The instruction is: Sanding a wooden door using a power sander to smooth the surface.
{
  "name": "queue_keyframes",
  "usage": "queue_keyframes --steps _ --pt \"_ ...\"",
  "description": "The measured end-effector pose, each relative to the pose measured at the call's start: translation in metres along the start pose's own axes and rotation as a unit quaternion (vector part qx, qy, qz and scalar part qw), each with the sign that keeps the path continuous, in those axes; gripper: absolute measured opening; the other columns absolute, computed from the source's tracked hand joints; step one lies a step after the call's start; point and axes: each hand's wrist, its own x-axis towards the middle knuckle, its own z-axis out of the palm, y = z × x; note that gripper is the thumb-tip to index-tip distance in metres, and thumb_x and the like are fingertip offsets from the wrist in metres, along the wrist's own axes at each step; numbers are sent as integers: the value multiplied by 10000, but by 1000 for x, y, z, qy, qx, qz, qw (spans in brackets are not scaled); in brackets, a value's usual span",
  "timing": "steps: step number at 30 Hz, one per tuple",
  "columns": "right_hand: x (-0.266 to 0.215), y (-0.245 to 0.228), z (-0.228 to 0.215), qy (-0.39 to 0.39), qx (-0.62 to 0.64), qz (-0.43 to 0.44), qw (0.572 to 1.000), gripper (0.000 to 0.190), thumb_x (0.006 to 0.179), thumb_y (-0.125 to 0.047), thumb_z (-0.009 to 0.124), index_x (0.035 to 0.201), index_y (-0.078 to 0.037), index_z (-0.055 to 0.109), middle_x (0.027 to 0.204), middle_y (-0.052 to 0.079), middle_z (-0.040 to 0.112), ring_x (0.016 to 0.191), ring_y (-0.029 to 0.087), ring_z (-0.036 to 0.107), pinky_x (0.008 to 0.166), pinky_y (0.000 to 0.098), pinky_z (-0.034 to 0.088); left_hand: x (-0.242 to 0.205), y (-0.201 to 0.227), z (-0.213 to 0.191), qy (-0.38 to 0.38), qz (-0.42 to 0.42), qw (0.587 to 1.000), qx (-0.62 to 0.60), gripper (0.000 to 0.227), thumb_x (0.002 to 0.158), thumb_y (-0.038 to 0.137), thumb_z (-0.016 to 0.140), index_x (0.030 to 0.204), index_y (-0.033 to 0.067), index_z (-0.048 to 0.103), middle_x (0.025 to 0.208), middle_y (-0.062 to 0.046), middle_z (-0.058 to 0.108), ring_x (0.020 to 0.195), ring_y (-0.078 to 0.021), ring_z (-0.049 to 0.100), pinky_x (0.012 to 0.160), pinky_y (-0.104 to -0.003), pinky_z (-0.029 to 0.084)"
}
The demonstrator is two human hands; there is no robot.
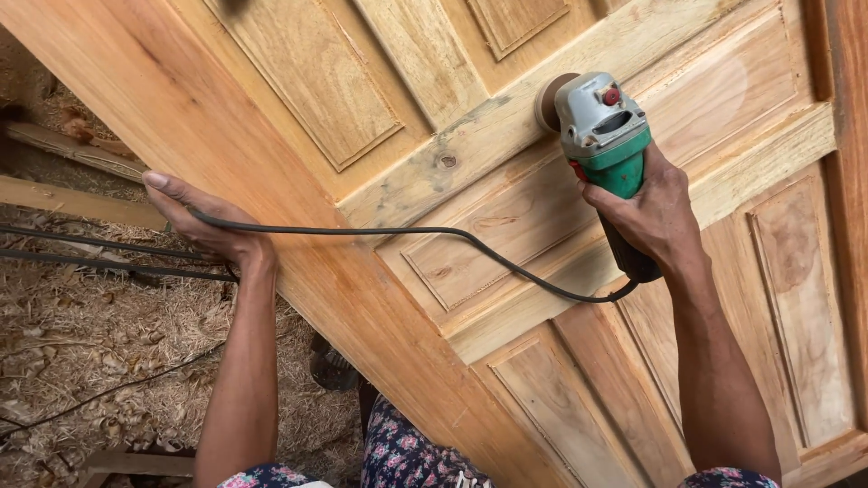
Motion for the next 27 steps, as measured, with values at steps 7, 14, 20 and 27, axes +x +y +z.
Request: queue_keyframes --steps 7,14,20,27 --pt "-25 -33 35 -31 1 43 999 565 841 -314 839 1293 -72 602 1000 187 701 936 373 657 810 507 523 2 -22 -1 21 -67 994 -89 766 1105 630 333 1513 26 571 1575 -249 562 1523 -378 496 1277 -489 403" --pt "-47 -75 68 -69 10 57 996 545 809 -308 870 1210 -98 568 1024 235 722 1036 468 731 861 589 559 -8 1 -6 65 -54 961 -265 700 1205 563 408 1570 -24 515 1600 -343 518 1573 -459 429 1324 -578 388" --pt "-60 -84 83 -129 -13 -21 991 550 830 -341 746 1299 -107 578 997 182 774 864 436 709 690 483 489 9 -60 4 109 -33 961 -251 899 1053 738 328 1521 -3 528 1536 -289 621 1468 -405 608 1239 -634 510" --pt "-50 -69 71 -133 -30 -10 991 427 834 -332 706 1141 -102 517 788 136 642 675 350 632 582 478 445 6 -56 3 111 -15 954 -280 918 1044 735 368 1495 -46 542 1511 -280 646 1458 -415 604 1247 -633 488"
